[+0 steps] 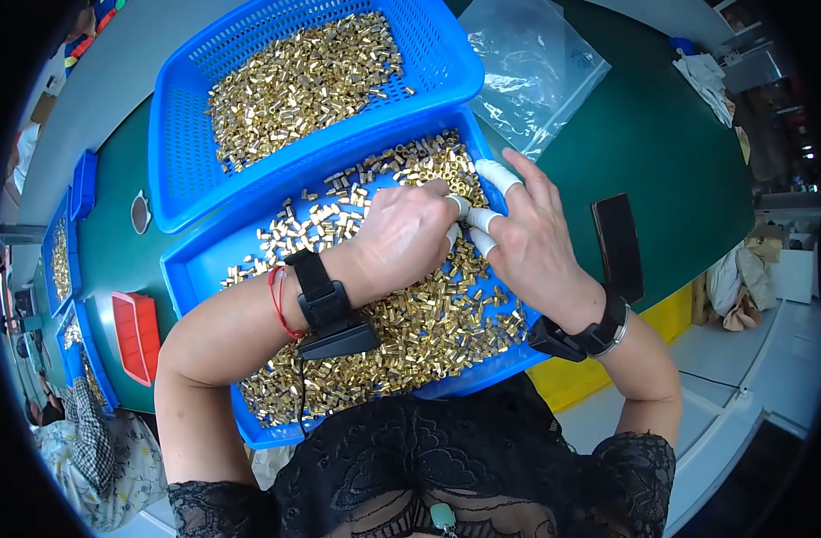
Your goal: The person sorts through small brass components in a blue tray, picking up individual pieces to inspect them. They then assemble some components together before placing them into a separate blue basket.
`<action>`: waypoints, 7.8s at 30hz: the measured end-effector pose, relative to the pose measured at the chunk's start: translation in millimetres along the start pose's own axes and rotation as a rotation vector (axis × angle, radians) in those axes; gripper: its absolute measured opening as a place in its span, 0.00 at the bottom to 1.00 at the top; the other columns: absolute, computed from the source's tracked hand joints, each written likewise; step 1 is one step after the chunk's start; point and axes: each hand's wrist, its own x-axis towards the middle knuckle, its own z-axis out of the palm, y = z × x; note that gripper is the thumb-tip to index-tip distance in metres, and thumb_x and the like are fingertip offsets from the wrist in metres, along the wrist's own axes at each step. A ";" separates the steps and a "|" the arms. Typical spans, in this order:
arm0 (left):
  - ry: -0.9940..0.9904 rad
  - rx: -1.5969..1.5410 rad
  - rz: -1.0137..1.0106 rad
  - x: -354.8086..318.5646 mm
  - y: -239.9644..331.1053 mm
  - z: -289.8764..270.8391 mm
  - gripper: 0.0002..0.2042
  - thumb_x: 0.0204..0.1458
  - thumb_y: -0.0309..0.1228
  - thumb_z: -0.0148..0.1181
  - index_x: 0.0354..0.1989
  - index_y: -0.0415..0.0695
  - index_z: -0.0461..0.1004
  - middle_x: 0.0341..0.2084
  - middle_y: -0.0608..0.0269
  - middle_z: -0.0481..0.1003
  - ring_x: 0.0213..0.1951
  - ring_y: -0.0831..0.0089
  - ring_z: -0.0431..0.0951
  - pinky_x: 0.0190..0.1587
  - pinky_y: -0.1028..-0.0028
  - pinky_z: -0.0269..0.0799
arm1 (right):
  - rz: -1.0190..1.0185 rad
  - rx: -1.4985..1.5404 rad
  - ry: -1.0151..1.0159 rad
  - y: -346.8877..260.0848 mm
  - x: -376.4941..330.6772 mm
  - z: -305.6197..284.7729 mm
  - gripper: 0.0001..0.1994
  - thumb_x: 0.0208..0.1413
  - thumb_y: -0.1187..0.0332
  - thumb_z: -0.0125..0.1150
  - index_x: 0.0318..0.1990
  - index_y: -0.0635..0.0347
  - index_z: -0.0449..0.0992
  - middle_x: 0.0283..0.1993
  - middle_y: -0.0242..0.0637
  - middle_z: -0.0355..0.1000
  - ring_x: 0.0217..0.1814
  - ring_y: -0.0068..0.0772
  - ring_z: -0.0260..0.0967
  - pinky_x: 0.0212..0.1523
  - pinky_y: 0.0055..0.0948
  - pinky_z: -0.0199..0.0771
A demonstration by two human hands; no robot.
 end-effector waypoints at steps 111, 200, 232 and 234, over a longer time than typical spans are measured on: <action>-0.156 -0.073 -0.068 -35.6 9.4 -4.2 0.05 0.43 0.25 0.61 0.29 0.42 0.80 0.19 0.49 0.75 0.23 0.55 0.77 0.29 0.60 0.73 | -0.005 0.045 -0.312 -22.6 -3.4 -2.3 0.02 0.44 0.75 0.63 0.27 0.63 0.78 0.25 0.44 0.70 0.28 0.48 0.72 0.29 0.43 0.72; -0.163 -0.051 -0.014 7.5 30.3 18.1 0.06 0.42 0.25 0.61 0.29 0.40 0.79 0.20 0.45 0.75 0.26 0.49 0.77 0.32 0.56 0.74 | 0.597 1.119 -0.185 27.3 -22.1 -60.0 0.05 0.54 0.69 0.62 0.33 0.62 0.79 0.24 0.27 0.66 0.21 0.19 0.58 0.21 0.20 0.56; -0.220 -0.980 -0.430 -26.2 2.7 -18.8 0.05 0.51 0.24 0.61 0.34 0.38 0.81 0.26 0.65 0.80 0.27 0.83 0.74 0.31 0.77 0.72 | 0.005 -0.156 -0.093 -4.9 4.6 -1.1 0.04 0.44 0.74 0.59 0.21 0.60 0.75 0.24 0.39 0.67 0.26 0.38 0.72 0.26 0.35 0.73; -0.259 -1.012 -0.495 -34.7 4.1 -40.0 0.06 0.52 0.27 0.63 0.36 0.39 0.81 0.26 0.67 0.79 0.26 0.84 0.73 0.29 0.79 0.69 | 0.029 -0.076 -0.071 1.2 2.9 -8.4 0.06 0.49 0.74 0.59 0.22 0.61 0.76 0.24 0.35 0.68 0.25 0.33 0.71 0.24 0.34 0.72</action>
